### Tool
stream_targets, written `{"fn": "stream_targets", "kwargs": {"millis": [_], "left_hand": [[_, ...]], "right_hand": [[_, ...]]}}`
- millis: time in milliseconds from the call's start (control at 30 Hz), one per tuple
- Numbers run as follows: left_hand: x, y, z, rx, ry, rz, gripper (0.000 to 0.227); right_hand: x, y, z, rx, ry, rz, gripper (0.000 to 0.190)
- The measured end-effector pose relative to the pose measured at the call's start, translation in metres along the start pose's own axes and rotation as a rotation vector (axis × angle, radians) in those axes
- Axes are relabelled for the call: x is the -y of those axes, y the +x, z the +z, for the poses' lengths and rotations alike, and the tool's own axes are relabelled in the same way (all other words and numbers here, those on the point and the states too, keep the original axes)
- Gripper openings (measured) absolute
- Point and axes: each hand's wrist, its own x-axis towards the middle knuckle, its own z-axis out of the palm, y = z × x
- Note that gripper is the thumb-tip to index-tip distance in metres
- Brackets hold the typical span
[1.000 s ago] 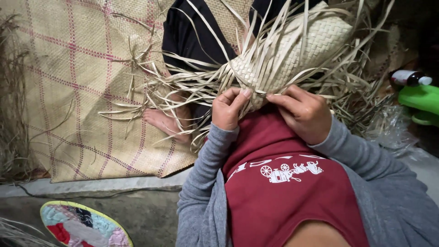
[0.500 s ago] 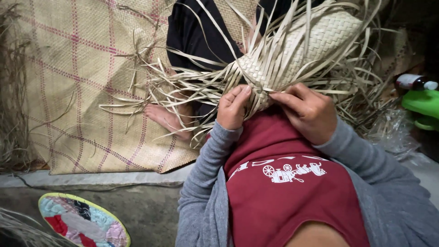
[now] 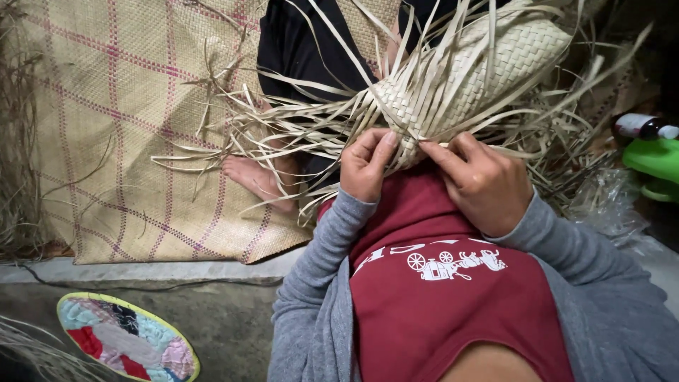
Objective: Finishing the edges of a woven phone case by tucking in fiber strands using a small weaving pick.
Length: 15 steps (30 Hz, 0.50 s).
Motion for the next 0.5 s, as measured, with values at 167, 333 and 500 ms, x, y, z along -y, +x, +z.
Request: {"fn": "stream_targets", "kwargs": {"millis": [167, 333, 500], "left_hand": [[0.002, 0.004, -0.002, 0.054, 0.009, -0.003, 0.014], [0.023, 0.013, -0.011, 0.090, -0.208, -0.045, 0.016], [0.019, 0.012, -0.013, 0.131, -0.169, -0.053, 0.015]], "right_hand": [[0.001, 0.003, 0.001, -0.046, -0.107, -0.039, 0.023], [-0.009, 0.000, 0.011, -0.056, 0.157, -0.013, 0.027], [-0.008, 0.006, 0.008, -0.063, 0.290, 0.003, 0.024]]}}
